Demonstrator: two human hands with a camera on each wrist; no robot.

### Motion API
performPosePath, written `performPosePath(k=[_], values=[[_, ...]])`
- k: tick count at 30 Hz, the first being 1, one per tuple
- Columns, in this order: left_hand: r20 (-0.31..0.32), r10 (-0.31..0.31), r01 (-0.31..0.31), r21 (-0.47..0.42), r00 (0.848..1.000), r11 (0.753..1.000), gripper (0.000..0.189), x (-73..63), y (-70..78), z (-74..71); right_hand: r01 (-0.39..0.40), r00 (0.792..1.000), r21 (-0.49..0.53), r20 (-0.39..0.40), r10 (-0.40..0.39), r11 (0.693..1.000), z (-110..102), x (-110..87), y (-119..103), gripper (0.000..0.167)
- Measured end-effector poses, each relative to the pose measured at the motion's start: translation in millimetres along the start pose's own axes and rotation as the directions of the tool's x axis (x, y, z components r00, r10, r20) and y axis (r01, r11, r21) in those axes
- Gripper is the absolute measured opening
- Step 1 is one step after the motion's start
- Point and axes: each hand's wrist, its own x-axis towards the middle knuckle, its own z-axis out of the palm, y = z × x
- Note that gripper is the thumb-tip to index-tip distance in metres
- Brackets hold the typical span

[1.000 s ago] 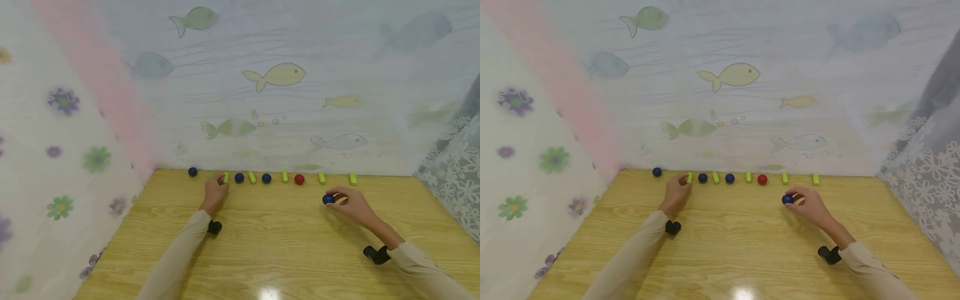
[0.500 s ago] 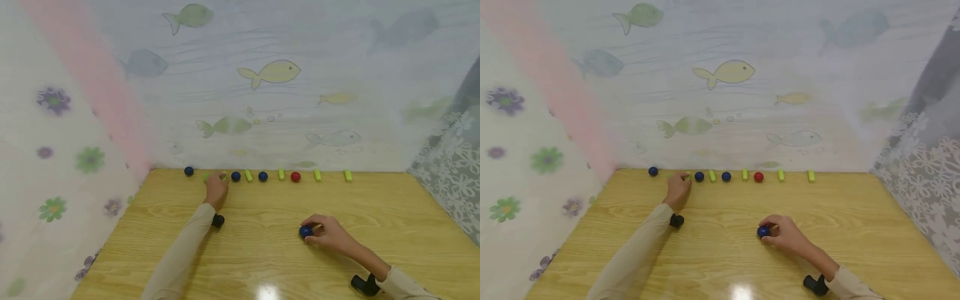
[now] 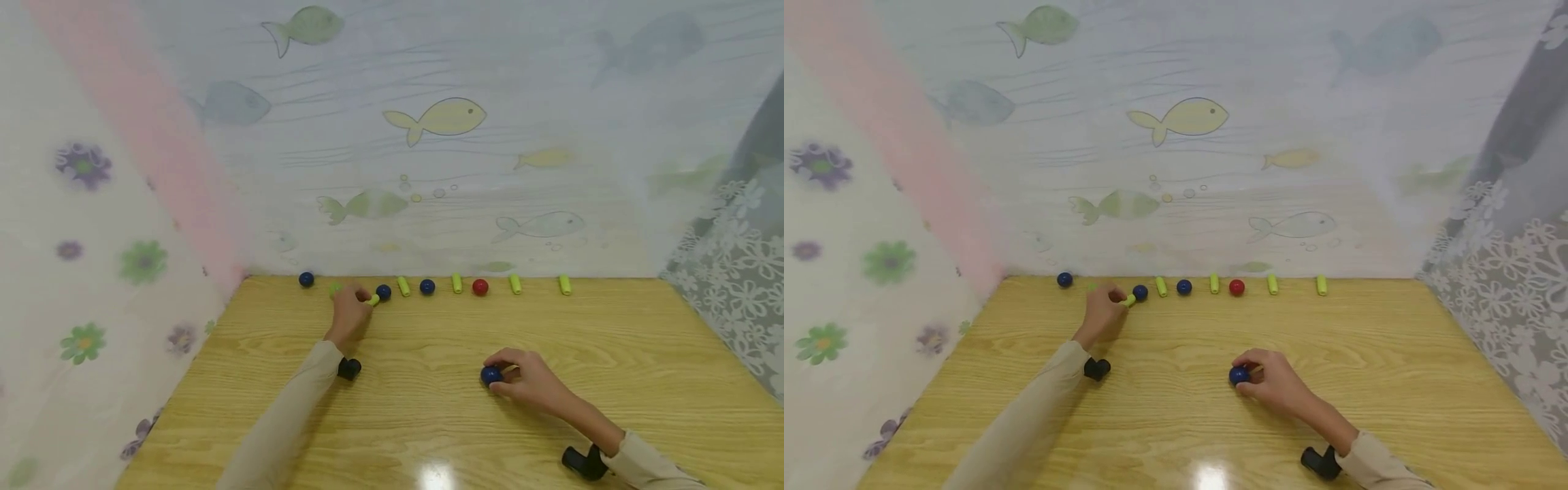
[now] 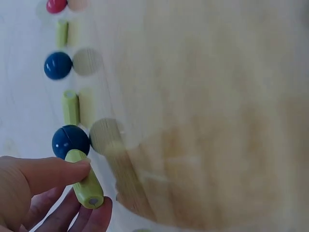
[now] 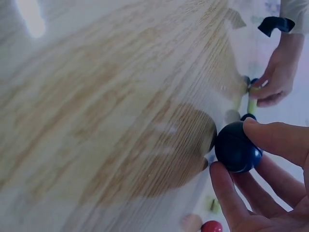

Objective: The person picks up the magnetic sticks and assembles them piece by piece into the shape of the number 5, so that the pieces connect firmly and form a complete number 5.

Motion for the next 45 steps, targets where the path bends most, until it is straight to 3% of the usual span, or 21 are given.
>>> performPosePath(k=[4, 8, 16, 19, 34, 41, 45], values=[[0.05, -0.004, 0.006, -0.034, 0.999, 0.999, 0.017, -8.4, 7.0, -3.8, -0.003, 1.0, -0.015, -0.026, 0.002, 1.0, 1.2, 2.2, -2.6, 0.032], [0.083, 0.002, -0.001, -0.012, 0.997, 1.0, 0.019, -10.7, 8.1, -6.0, -0.004, 1.0, -0.02, -0.027, 0.004, 1.0, 1.5, 4.3, -2.8, 0.031], [0.174, 0.014, -0.044, 0.165, 0.985, 0.985, 0.042, -4.5, 4.2, -3.5, -0.011, 1.0, -0.009, -0.012, 0.011, 1.0, 4.2, 4.4, -2.1, 0.032], [0.2, -0.009, -0.035, 0.214, 0.98, 0.976, 0.052, -2.4, 3.9, -0.8, -0.01, 1.0, -0.003, -0.007, 0.01, 1.0, 5.3, 3.7, -2.0, 0.032], [0.245, 0.014, -0.1, 0.341, 0.969, 0.935, 0.05, 3.1, 14.2, 0.2, 0.002, 1.0, -0.013, -0.022, -0.002, 1.0, 4.4, 3.1, -2.6, 0.033], [0.256, -0.041, -0.053, 0.352, 0.966, 0.935, 0.05, 0.7, 13.0, 0.2, 0.017, 0.999, -0.011, -0.031, -0.017, 1.0, 5.3, 3.0, -1.1, 0.032], [0.226, -0.027, -0.057, 0.355, 0.974, 0.933, 0.041, 5.6, 11.8, 5.0, 0.015, 0.999, -0.004, -0.035, -0.015, 1.0, 5.3, 3.0, -0.5, 0.032]])
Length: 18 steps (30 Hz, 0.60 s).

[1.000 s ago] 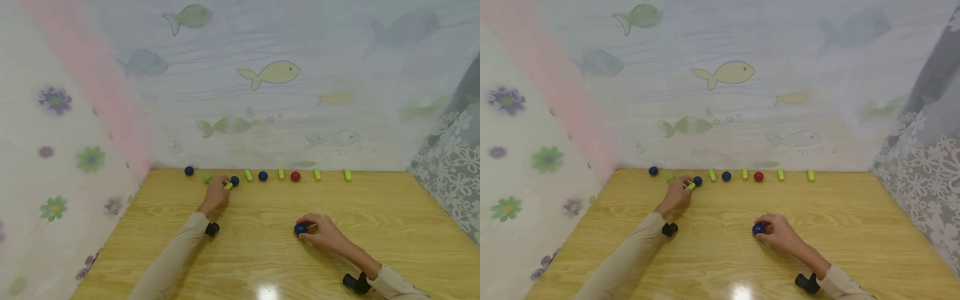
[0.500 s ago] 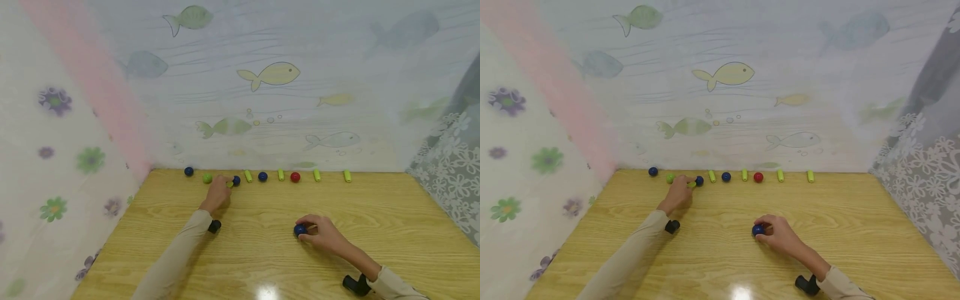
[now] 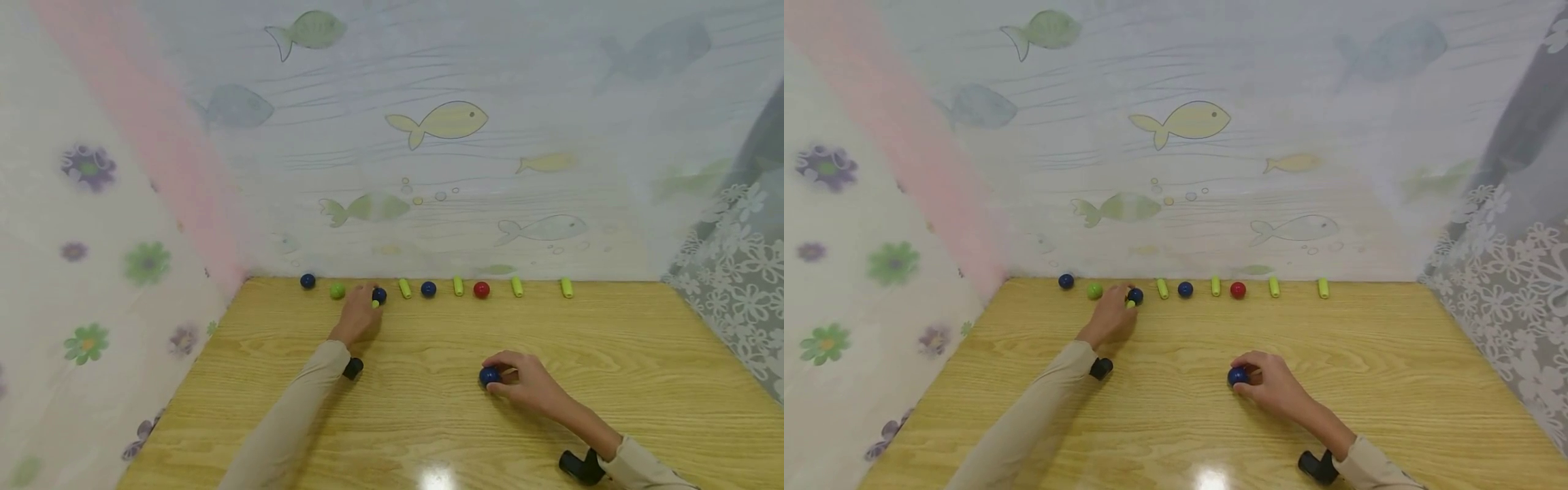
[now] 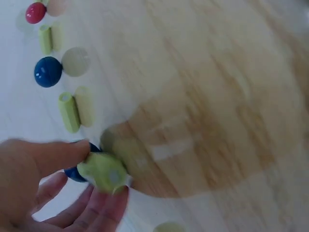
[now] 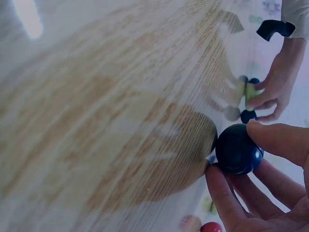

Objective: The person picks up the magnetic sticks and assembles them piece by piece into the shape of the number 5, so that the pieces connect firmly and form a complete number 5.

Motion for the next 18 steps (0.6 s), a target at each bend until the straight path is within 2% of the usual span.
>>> performPosePath(k=[5, 7, 12, 18], values=[[-0.089, 0.017, -0.016, 0.006, 0.996, 1.0, 0.017, 5.9, -0.6, 4.9, 0.003, 1.0, 0.002, 0.009, -0.003, 1.0, 0.5, 0.0, 1.4, 0.033], [-0.111, 0.016, -0.014, 0.016, 0.994, 1.0, 0.013, 6.9, -1.4, 6.1, 0.002, 1.0, -0.006, 0.009, -0.002, 1.0, 0.9, -0.4, 1.9, 0.033], [-0.104, 0.001, -0.001, 0.001, 0.995, 1.0, 0.024, 8.9, -5.0, 6.6, -0.004, 1.0, -0.018, 0.002, 0.004, 1.0, 0.5, -1.4, 1.9, 0.033], [-0.073, -0.002, -0.003, -0.07, 0.997, 0.998, 0.023, 6.2, -10.0, 3.6, -0.003, 1.0, -0.013, 0.005, 0.003, 1.0, -0.2, -1.8, 0.2, 0.033]])
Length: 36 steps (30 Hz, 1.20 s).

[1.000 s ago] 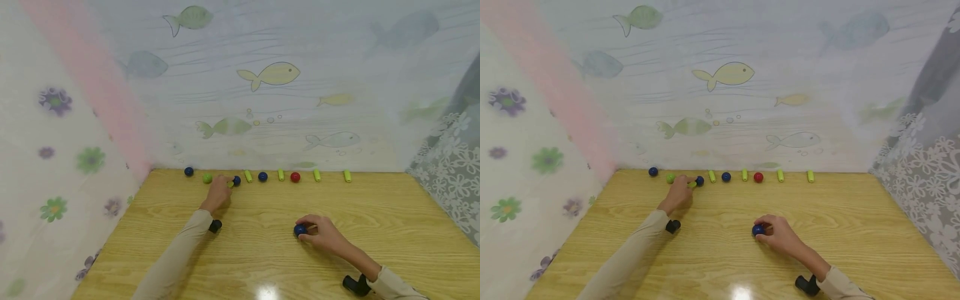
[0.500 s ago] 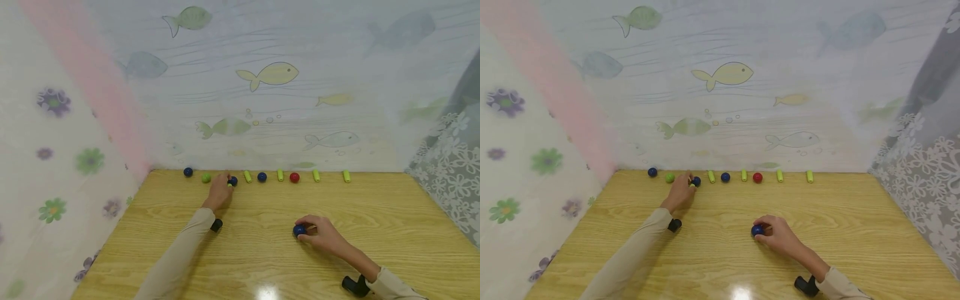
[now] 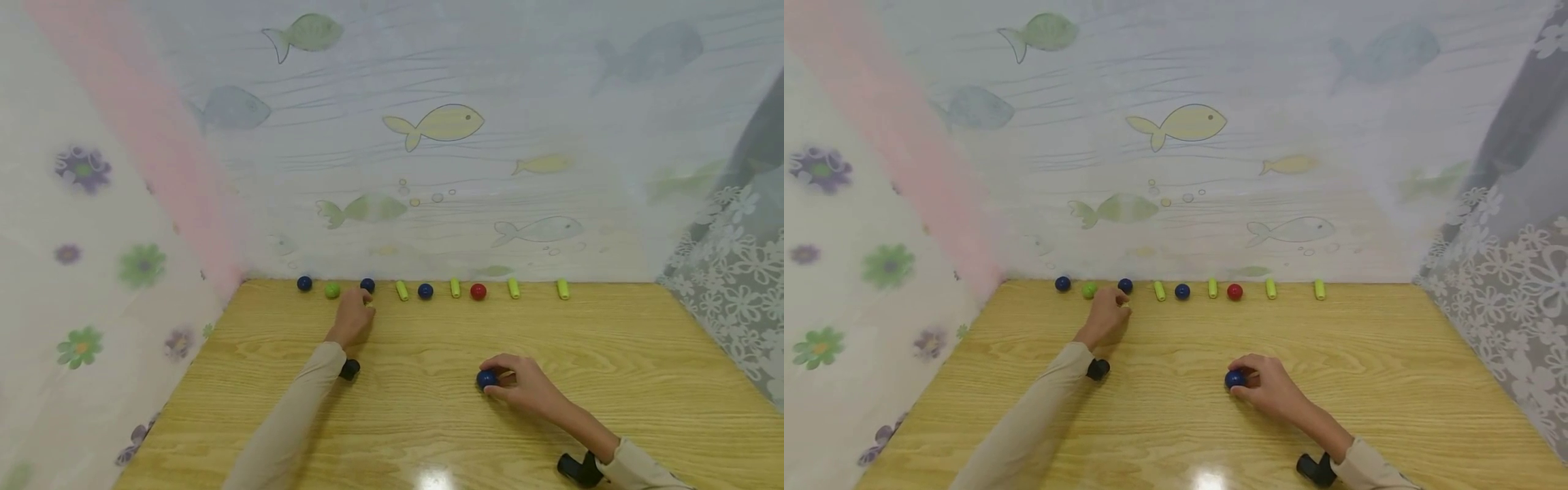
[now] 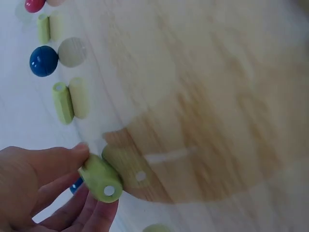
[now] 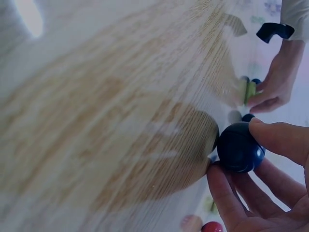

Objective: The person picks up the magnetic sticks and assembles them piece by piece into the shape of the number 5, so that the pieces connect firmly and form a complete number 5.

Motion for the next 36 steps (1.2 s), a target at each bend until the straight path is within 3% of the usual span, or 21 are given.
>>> performPosePath(k=[7, 17, 27, 36], values=[[0.084, -0.02, 0.021, -0.011, 0.996, 1.0, 0.029, -17.3, -3.1, -13.5, 0.003, 1.0, -0.005, 0.0, -0.003, 1.0, 0.0, -0.6, 0.5, 0.033], [0.199, 0.094, -0.056, -0.188, 0.975, 0.981, 0.019, -52.4, -0.9, -17.6, 0.016, 1.0, -0.003, 0.002, -0.016, 1.0, 1.3, -0.2, 0.4, 0.034], [0.268, 0.219, -0.143, -0.275, 0.938, 0.951, 0.017, -89.3, 27.5, -5.5, 0.015, 1.0, 0.029, -0.005, -0.015, 0.999, 7.4, 1.0, -4.0, 0.032], [0.319, 0.255, -0.125, -0.374, 0.913, 0.919, 0.016, -114.1, 56.1, 13.2, 0.02, 1.0, 0.045, 0.002, -0.02, 0.999, 15.0, 3.0, -8.3, 0.032]])
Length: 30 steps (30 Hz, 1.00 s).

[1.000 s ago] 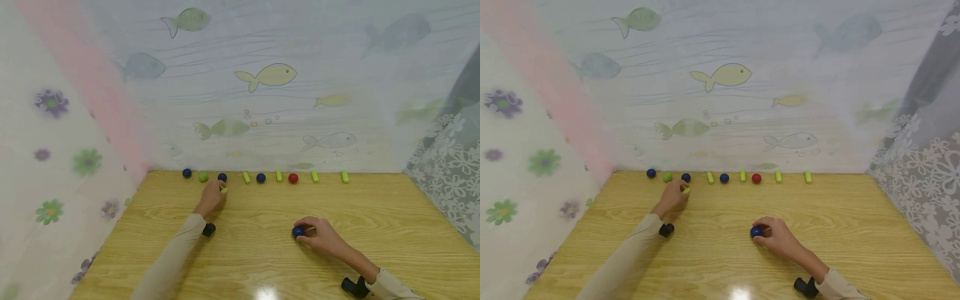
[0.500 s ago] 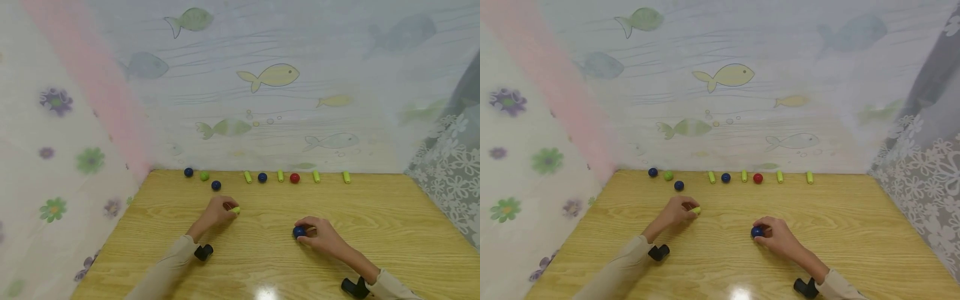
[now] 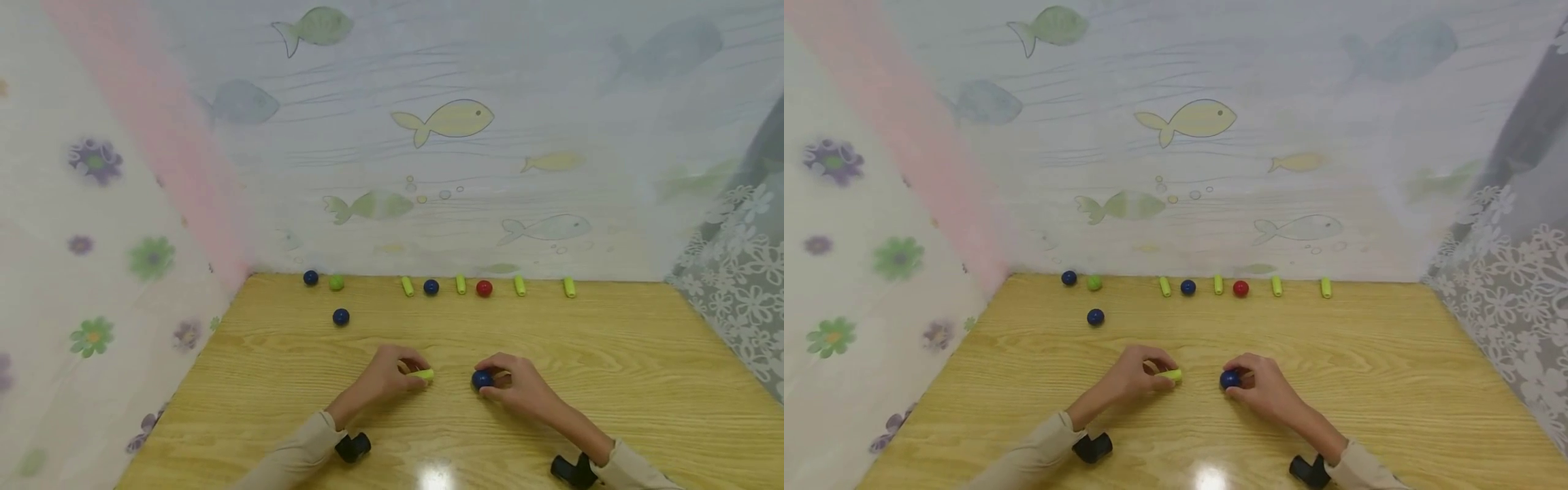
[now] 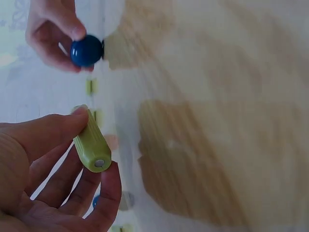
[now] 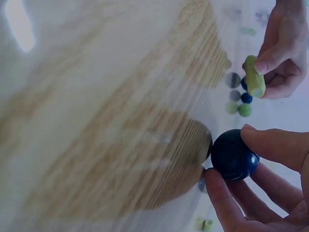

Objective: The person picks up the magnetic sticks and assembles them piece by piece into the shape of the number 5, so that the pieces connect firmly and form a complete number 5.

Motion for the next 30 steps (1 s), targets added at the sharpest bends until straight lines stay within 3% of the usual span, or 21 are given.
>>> performPosePath(k=[6, 11, 16, 24, 30], values=[[0.028, 0.041, -0.04, -0.037, 0.999, 0.999, 0.018, 3.8, 9.3, 20.3, 0.006, 1.0, 0.006, 0.001, -0.006, 1.0, 3.2, -0.2, -2.9, 0.032], [0.036, 0.04, -0.038, -0.048, 0.999, 0.998, 0.018, 10.5, 13.9, 33.5, 0.009, 1.0, 0.014, 0.003, -0.009, 1.0, 5.4, -1.0, -4.6, 0.031], [0.032, 0.072, -0.071, -0.023, 0.997, 0.997, 0.016, 17.0, 18.7, 42.6, 0.007, 1.0, 0.0, 0.006, -0.007, 1.0, 8.3, -1.8, -3.8, 0.029], [0.027, 0.077, -0.078, 0.023, 0.997, 0.997, 0.013, 18.3, 23.9, 45.4, 0.003, 1.0, -0.009, 0.014, -0.003, 1.0, 7.8, -3.1, -2.2, 0.029], [0.008, 0.063, -0.063, -0.019, 0.998, 0.998, 0.014, 6.6, 19.8, 34.4, 0.008, 1.0, -0.018, 0.012, -0.008, 1.0, 7.2, -3.3, -2.4, 0.028]])
